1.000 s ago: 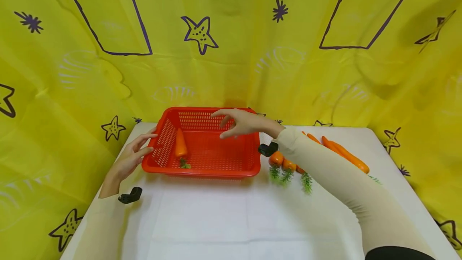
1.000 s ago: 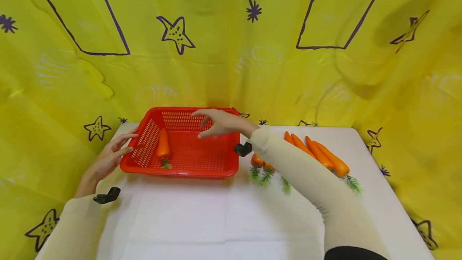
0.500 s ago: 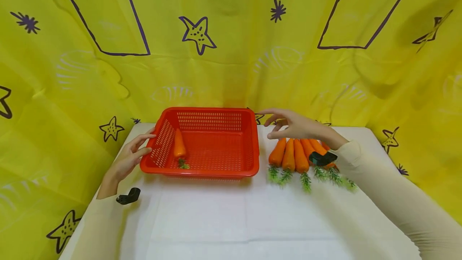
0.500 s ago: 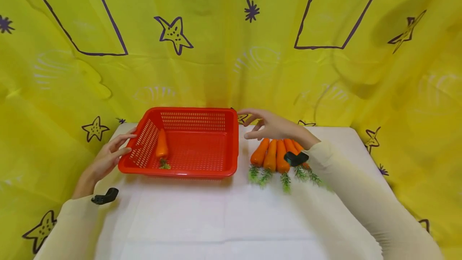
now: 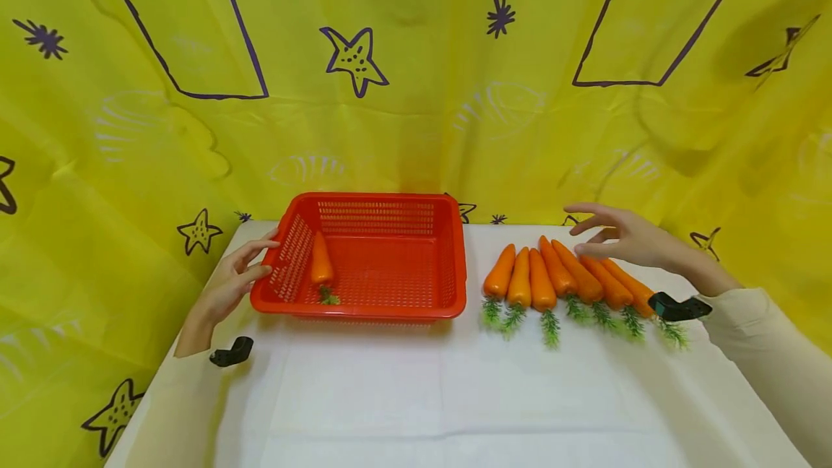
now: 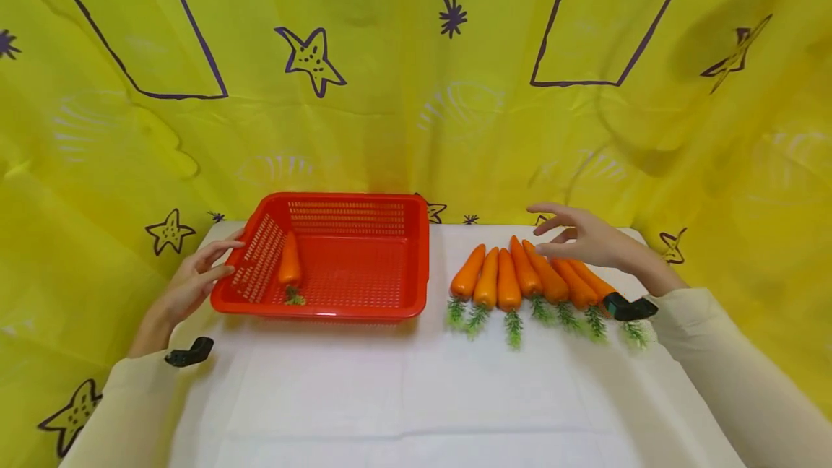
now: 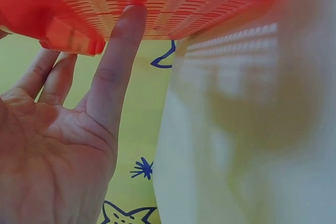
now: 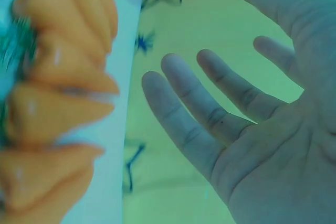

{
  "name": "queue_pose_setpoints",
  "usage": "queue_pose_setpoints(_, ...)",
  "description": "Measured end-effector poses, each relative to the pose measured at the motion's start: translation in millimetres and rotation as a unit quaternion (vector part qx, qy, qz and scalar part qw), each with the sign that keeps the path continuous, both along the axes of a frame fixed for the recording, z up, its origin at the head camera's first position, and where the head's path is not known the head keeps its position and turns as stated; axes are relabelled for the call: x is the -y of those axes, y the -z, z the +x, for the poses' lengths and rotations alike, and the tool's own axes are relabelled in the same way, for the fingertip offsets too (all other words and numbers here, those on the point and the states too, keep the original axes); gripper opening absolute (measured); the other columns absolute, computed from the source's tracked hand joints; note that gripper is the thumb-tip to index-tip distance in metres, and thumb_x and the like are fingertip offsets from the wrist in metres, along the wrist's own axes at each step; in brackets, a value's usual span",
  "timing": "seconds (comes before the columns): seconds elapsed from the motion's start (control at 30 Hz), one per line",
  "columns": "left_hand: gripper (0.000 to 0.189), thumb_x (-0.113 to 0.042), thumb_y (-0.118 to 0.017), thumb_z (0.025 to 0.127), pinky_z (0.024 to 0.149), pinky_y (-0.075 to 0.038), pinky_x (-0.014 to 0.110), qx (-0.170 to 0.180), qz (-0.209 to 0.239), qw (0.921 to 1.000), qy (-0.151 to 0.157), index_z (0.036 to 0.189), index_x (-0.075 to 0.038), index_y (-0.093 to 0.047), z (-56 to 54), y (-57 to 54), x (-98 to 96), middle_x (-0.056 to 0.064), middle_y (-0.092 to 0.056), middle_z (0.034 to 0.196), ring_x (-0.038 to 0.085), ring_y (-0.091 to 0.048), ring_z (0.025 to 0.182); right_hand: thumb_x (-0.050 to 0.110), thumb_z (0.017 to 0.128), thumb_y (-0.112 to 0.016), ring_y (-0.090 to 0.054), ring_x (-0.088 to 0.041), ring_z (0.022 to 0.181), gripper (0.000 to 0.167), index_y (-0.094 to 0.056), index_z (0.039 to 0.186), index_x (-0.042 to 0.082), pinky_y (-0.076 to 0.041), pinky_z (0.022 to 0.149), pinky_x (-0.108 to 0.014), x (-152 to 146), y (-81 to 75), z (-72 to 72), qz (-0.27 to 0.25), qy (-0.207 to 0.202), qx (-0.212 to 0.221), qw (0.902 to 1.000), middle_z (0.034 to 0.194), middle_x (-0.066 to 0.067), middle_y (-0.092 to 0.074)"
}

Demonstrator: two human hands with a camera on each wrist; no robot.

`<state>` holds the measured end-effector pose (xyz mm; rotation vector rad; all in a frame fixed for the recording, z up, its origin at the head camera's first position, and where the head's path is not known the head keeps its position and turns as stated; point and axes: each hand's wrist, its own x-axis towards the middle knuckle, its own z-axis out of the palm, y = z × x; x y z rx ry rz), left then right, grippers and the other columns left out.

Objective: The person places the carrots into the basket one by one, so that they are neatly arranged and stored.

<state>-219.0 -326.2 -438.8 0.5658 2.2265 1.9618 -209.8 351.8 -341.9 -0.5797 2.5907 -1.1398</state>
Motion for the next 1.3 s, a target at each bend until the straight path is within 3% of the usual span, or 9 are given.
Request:
queue_pose_setpoints(0.23, 0.041, 0.004, -0.051, 0.103, 0.09, -0.053, 0.021, -0.004, 0.018, 0.9998, 0.011, 0.143, 0.008, -0.046, -1.7, 0.0, -0.5, 0.01, -0.019, 0.171, 0.015, -0.03, 0.147, 0.018, 0.1, -0.07, -0.071, -0.013, 0.098, 0.073, -0.03, 0.16, 0.007, -0.061, 0.076, -0.036, -48.5, 11.0, 5.9, 0.029, 0.055, 0.022, 0.9978, 0.137, -0.029, -0.055)
queue_pose_setpoints(0.4, 0.042, 0.002, -0.05, 0.104, 0.093, -0.053, 0.022, 0.007, 0.024, 0.9995, 0.018, 0.146, 0.006, -0.044, -2.2, 2.3, 1.4, 0.008, -0.018, 0.171, 0.014, -0.028, 0.148, 0.02, 0.101, -0.068, -0.068, -0.039, 0.109, 0.072, -0.029, 0.158, 0.003, -0.061, 0.078, -0.041, -70.2, 23.8, 6.4, 0.047, 0.074, 0.043, 0.9952, 0.139, -0.035, -0.052)
queue_pose_setpoints(0.5, 0.042, 0.002, -0.05, 0.104, 0.094, -0.052, 0.022, 0.012, 0.023, 0.9995, 0.017, 0.146, 0.006, -0.043, -2.8, 3.8, 1.1, 0.007, -0.018, 0.171, 0.017, -0.024, 0.15, 0.019, 0.101, -0.068, -0.064, -0.05, 0.112, 0.07, -0.03, 0.157, 0.001, -0.061, 0.08, -0.046, -80.6, 35.3, 4.9, 0.052, 0.069, 0.059, 0.9946, 0.14, -0.039, -0.049)
queue_pose_setpoints(0.67, 0.043, 0.002, -0.049, 0.105, 0.097, -0.05, 0.023, 0.017, 0.023, 0.9994, 0.019, 0.147, 0.007, -0.041, -4.9, 5.1, -1.0, 0.006, -0.016, 0.172, 0.025, -0.014, 0.155, 0.019, 0.102, -0.066, -0.061, -0.048, 0.118, 0.067, -0.031, 0.156, 0.003, -0.059, 0.086, -0.045, -96.2, 51.1, 3.4, 0.06, 0.045, 0.101, 0.992, 0.144, -0.04, -0.044)
queue_pose_setpoints(0.8, 0.043, 0.003, -0.048, 0.105, 0.098, -0.051, 0.023, 0.019, 0.032, 0.9991, 0.022, 0.147, 0.007, -0.041, -5.6, 5.6, -2.4, 0.006, -0.015, 0.172, 0.021, -0.017, 0.153, 0.018, 0.101, -0.066, -0.058, -0.047, 0.121, 0.067, -0.032, 0.156, 0.002, -0.058, 0.087, -0.045, -103.8, 60.3, 1.8, 0.061, 0.019, 0.124, 0.9903, 0.145, -0.041, -0.042)
queue_pose_setpoints(1.03, 0.042, 0.0, -0.047, 0.106, 0.097, -0.052, 0.025, 0.024, 0.045, 0.9981, 0.034, 0.148, 0.004, -0.043, -3.5, 5.2, -1.0, 0.006, -0.013, 0.172, 0.014, -0.026, 0.148, 0.018, 0.1, -0.067, -0.049, -0.052, 0.128, 0.065, -0.035, 0.156, 0.006, -0.055, 0.087, -0.055, -106.4, 69.4, -2.1, 0.065, 0.006, 0.188, 0.98, 0.148, -0.042, -0.036)
queue_pose_setpoints(1.3, 0.042, 0.0, -0.045, 0.106, 0.1, -0.05, 0.024, 0.02, 0.053, 0.9974, 0.043, 0.148, 0.002, -0.045, -3.0, 6.5, 2.0, 0.008, -0.012, 0.172, 0.026, -0.011, 0.155, 0.016, 0.098, -0.068, -0.053, -0.047, 0.124, 0.066, -0.036, 0.154, 0.003, -0.057, 0.085, -0.05, -103.7, 71.0, -3.1, 0.07, 0.013, 0.194, 0.9784, 0.146, -0.045, -0.037)
